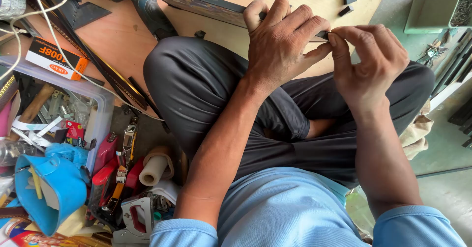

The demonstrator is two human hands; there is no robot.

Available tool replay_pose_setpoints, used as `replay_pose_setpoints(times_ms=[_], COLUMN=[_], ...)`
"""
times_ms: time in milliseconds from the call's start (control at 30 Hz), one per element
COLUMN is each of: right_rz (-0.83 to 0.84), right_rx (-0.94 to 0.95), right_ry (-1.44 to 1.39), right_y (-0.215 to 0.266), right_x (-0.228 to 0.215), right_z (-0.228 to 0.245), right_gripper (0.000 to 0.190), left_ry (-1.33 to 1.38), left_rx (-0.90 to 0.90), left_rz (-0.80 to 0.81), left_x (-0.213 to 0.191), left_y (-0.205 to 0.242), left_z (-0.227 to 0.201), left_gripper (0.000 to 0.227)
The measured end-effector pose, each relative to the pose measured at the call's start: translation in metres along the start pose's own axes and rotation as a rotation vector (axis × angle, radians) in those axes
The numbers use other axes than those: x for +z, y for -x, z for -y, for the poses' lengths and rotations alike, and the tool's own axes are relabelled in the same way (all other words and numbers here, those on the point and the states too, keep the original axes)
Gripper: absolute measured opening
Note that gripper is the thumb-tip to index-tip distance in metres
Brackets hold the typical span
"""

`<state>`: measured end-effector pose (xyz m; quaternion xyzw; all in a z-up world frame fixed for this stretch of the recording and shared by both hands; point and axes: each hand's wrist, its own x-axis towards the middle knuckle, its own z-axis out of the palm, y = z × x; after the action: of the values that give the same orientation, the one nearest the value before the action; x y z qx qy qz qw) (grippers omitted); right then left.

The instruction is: The recorder is assembling picture frames, applying a black rubber seal to the glass and using a hammer to tap the components into place.

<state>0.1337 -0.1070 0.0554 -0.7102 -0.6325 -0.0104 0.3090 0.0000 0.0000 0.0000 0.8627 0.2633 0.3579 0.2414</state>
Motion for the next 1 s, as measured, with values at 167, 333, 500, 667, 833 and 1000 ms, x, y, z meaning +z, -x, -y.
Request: replay_pose_setpoints(times_ms=[167,333,500,667,833,1000], right_rz=[-0.01,-0.04,-0.133,-0.318,-0.424,0.272], right_rx=[-0.076,-0.096,-0.062,0.096,0.54,0.642], right_ry=[0.109,0.093,-0.102,-0.216,-0.154,0.612], right_y=[-0.003,0.005,0.008,0.068,0.184,0.366], right_x=[-0.002,0.0,0.003,-0.018,-0.084,-0.09], right_z=[0.003,-0.002,-0.004,-0.05,-0.117,-0.184], right_gripper=[0.013,0.009,0.013,0.006,0.005,0.011], left_ry=[-0.007,0.002,-0.031,-0.029,-0.04,-0.066], left_rx=[0.003,0.009,0.002,0.035,0.092,0.056], left_rz=[0.004,0.021,-0.005,-0.027,-0.082,-0.044], left_x=[-0.002,-0.002,-0.001,-0.001,-0.001,0.0], left_y=[-0.001,-0.001,0.001,0.002,0.001,0.001], left_z=[0.0,-0.002,-0.004,-0.004,-0.002,-0.002], left_gripper=[0.031,0.033,0.029,0.035,0.034,0.036])
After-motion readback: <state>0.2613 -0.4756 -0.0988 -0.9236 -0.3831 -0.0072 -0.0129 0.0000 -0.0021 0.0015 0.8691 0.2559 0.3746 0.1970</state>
